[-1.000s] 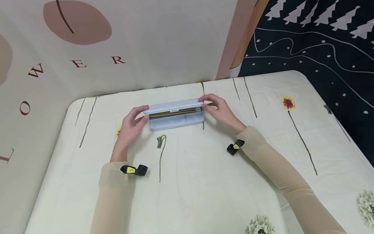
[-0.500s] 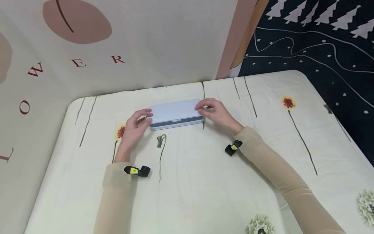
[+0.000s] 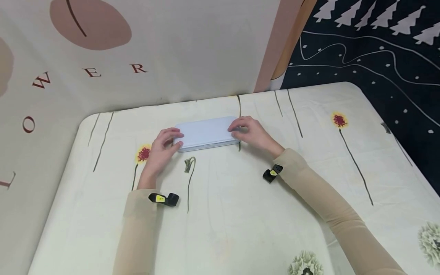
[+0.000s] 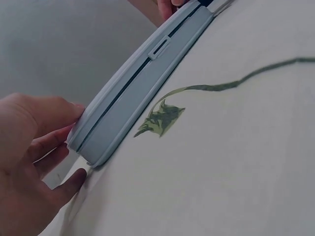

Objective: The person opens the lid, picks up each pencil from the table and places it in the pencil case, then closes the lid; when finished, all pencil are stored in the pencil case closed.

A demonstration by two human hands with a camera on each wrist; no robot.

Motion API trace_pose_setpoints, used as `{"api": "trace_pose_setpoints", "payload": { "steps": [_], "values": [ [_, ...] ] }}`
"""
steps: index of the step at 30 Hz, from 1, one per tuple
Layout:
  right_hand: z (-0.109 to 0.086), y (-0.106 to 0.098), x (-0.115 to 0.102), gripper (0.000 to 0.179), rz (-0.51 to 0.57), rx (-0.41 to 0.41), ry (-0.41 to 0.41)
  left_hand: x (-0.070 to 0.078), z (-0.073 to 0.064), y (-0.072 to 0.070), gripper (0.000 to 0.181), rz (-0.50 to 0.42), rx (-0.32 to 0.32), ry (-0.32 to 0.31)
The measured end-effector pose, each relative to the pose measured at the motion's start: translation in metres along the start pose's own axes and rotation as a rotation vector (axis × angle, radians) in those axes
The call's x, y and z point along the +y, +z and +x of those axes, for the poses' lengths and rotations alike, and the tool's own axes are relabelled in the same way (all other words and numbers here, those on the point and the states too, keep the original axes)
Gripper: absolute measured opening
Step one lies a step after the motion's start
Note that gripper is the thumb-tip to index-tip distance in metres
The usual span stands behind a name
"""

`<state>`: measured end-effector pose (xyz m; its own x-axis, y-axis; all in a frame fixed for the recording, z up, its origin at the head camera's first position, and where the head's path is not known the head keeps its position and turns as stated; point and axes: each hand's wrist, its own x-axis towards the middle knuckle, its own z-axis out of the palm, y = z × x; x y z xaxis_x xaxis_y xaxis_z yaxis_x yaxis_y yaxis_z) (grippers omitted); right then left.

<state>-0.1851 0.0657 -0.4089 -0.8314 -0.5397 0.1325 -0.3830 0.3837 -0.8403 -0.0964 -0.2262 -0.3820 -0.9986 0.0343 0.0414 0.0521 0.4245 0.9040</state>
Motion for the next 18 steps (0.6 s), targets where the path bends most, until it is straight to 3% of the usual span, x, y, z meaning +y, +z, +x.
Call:
{"api": "trace_pose_setpoints", "payload": {
  "steps": [18],
  "values": [
    [0.011, 0.025, -0.015, 0.015, -0.073, -0.049, -0.092, -0.002, 0.004, -0.002, 0.027, -0.038, -0.020, -0.024]
  ]
}}
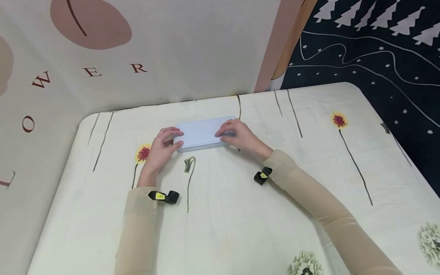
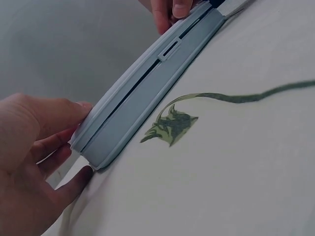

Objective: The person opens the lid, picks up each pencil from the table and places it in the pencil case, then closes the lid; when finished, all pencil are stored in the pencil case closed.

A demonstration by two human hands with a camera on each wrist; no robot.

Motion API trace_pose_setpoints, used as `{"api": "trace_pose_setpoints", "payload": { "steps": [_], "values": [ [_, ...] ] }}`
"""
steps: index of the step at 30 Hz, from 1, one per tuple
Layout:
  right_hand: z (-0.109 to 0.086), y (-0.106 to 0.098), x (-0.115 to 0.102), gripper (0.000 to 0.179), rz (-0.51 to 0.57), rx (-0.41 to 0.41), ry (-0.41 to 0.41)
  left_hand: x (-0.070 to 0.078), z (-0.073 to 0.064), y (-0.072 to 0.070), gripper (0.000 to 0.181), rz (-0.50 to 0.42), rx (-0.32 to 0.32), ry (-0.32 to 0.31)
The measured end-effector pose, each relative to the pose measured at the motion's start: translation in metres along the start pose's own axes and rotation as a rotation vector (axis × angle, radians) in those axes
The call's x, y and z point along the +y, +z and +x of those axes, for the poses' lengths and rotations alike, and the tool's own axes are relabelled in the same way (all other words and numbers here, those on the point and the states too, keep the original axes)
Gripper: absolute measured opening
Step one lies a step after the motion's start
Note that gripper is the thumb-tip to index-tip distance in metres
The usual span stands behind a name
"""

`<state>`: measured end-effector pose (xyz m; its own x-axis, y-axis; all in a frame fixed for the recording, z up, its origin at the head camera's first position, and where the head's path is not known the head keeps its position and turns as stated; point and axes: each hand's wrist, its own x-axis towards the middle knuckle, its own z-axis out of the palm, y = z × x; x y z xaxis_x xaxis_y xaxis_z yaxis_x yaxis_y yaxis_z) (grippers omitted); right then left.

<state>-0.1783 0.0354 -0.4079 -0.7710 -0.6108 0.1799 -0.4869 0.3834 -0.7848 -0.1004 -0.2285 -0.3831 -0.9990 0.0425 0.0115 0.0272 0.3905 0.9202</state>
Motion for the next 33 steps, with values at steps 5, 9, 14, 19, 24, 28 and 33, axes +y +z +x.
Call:
{"api": "trace_pose_setpoints", "payload": {
  "steps": [5, 9, 14, 19, 24, 28, 33],
  "values": [
    [0.005, 0.009, -0.003, 0.017, -0.049, -0.008, -0.004, -0.002, 0.000, 0.000, 0.027, -0.017, -0.002, 0.006],
    [0.007, 0.014, -0.006, 0.018, -0.091, -0.002, 0.013, -0.004, 0.000, 0.000, 0.028, -0.030, -0.002, 0.004],
    [0.009, 0.016, -0.008, 0.020, -0.101, 0.003, 0.045, -0.004, -0.001, -0.001, 0.029, -0.036, 0.000, 0.004],
    [0.009, 0.019, -0.008, 0.023, -0.115, 0.013, 0.075, -0.015, 0.004, -0.001, 0.028, -0.053, 0.001, 0.014],
    [0.010, 0.019, -0.008, 0.023, -0.114, 0.019, 0.087, -0.037, 0.012, 0.000, 0.028, -0.064, 0.010, 0.011],
    [0.010, 0.020, -0.008, 0.022, -0.118, 0.011, 0.094, -0.043, 0.013, 0.001, 0.028, -0.044, 0.018, 0.001],
    [0.010, 0.021, -0.008, 0.022, -0.139, 0.002, 0.097, -0.045, 0.012, 0.001, 0.028, -0.021, 0.020, -0.002]
  ]
}}
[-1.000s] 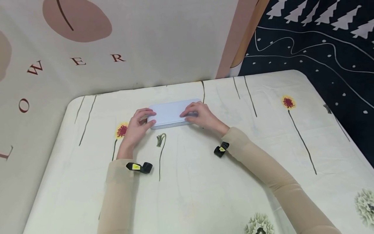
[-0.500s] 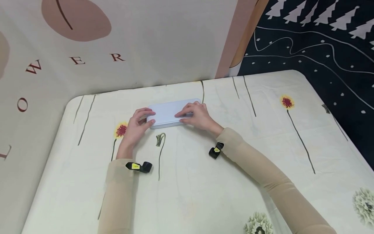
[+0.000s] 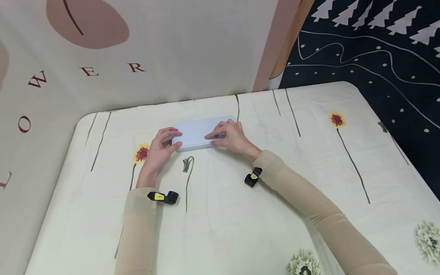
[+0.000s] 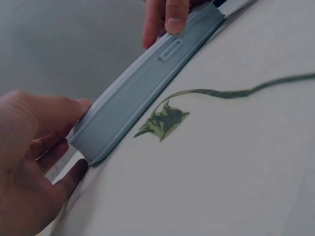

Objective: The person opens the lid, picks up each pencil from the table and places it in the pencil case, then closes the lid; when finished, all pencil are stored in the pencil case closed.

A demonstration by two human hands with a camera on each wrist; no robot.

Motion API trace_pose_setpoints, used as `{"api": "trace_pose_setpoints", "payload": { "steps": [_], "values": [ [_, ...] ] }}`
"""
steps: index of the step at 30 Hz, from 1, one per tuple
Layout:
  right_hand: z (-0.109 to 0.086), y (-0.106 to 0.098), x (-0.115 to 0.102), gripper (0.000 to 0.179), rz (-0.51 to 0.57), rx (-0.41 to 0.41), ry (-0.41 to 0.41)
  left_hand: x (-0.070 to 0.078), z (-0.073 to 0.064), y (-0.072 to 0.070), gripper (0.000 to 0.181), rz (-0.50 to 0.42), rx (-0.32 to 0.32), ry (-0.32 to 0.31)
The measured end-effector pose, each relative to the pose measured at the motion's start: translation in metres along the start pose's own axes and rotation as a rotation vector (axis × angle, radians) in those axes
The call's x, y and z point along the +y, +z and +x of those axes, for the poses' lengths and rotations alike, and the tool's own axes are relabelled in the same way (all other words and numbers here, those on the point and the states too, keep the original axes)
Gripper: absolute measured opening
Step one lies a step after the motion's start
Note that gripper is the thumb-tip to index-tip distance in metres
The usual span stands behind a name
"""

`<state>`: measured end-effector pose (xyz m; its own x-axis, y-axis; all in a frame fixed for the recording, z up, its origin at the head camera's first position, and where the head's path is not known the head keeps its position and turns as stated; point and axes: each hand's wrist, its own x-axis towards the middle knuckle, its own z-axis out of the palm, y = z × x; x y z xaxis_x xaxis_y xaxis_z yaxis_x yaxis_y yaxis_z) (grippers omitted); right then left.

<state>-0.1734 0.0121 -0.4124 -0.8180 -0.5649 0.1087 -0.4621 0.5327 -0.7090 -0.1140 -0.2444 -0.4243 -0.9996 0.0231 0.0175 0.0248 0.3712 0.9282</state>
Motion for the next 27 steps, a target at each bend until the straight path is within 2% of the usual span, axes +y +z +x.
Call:
{"api": "trace_pose_setpoints", "payload": {
  "steps": [13, 19, 27],
  "values": [
    [-0.001, -0.002, 0.000, 0.022, 0.029, -0.026, -0.009, 0.001, -0.004, -0.002, 0.031, -0.038, -0.013, 0.013],
    [-0.005, -0.011, 0.003, 0.016, 0.069, 0.005, -0.016, -0.003, -0.006, -0.005, 0.031, -0.038, -0.003, 0.007],
    [-0.019, -0.025, 0.017, 0.016, 0.183, 0.044, 0.067, -0.003, -0.008, -0.008, 0.032, -0.004, 0.044, -0.037]
  ]
}}
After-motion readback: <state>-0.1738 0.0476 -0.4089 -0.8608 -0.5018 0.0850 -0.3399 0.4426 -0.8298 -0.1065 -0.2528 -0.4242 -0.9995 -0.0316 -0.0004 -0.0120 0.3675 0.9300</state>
